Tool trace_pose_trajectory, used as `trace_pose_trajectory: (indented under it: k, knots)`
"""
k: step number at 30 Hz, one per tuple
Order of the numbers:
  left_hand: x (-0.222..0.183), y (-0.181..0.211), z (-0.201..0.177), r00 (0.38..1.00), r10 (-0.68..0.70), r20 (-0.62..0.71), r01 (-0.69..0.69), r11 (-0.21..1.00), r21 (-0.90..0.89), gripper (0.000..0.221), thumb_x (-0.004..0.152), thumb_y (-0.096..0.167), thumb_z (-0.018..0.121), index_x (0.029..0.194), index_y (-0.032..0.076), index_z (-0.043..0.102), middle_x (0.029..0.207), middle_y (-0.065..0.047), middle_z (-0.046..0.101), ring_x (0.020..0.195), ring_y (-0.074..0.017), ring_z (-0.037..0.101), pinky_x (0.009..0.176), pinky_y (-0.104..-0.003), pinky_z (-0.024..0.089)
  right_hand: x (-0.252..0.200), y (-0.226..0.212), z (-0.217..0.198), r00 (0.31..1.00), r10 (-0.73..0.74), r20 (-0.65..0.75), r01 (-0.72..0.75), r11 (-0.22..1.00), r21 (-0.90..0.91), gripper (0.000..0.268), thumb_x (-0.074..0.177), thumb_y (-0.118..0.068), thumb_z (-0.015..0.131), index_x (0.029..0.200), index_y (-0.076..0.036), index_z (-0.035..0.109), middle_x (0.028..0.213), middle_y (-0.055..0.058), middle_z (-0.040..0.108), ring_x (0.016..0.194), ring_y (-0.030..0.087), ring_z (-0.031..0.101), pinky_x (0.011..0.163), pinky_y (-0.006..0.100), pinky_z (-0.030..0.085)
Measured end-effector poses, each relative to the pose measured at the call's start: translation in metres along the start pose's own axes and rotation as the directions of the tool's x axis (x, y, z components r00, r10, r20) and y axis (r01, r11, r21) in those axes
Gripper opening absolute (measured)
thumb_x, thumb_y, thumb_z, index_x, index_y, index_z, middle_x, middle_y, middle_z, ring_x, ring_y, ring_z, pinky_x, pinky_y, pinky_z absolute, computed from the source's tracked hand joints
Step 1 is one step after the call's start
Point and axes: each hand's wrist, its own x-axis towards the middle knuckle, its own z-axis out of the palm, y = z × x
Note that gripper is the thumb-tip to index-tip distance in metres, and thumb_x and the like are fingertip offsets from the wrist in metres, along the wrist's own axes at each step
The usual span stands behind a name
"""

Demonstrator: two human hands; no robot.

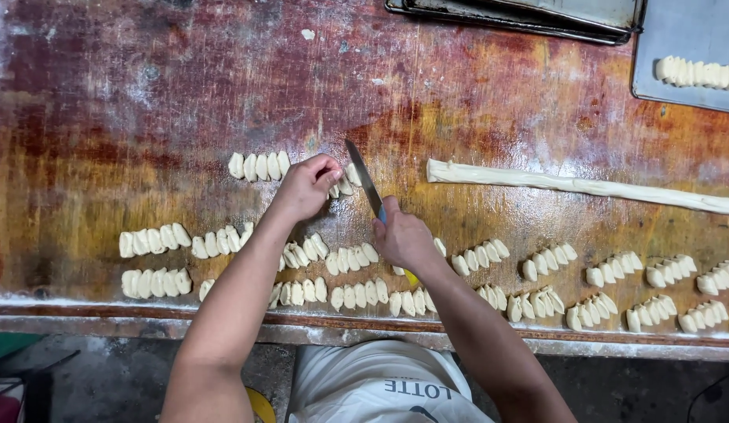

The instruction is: Cutting a long rope of dough into small individual pieces using a knife and stretching new ropes from a bulk supply on a wooden work surface.

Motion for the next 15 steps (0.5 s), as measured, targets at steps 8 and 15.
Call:
trace_pose_trajectory:
  k: [8,15]
  knots:
    - [-0.089,-0.053,0.046,0.957,-0.071,-0.280,-0.134,0.751,-0.647,0.005,0.097,0.003,0.060,0.095,0.003,0.065,0.088,-0.011,0.073,0.077,-0.0143,0.068,0.064,-0.020,0.049,-0.043,-0.003,-0.011,0.985,-0.173,-0.019,0.171,0.982,-0.081,0.038,0.097,-0.034,0.043,0.126,-0.010,0.039,0.097,0.033,0.068,0.101,0.053,0.065,0.088,0.061,0.050]
    - [-0.239,-0.071,0.099,0.711,-0.249,-0.657,-0.434,0.580,-0.689,0.007,0.090,0.004,0.070,0.093,0.000,0.065,0.083,-0.011,0.070,0.072,-0.0147,0.069,0.061,-0.020,0.052,-0.073,0.003,0.058,0.832,-0.523,0.182,0.554,0.786,-0.274,0.040,0.097,-0.037,0.045,0.127,-0.010,0.041,0.099,0.033,0.068,0.103,0.052,0.064,0.091,0.059,0.049]
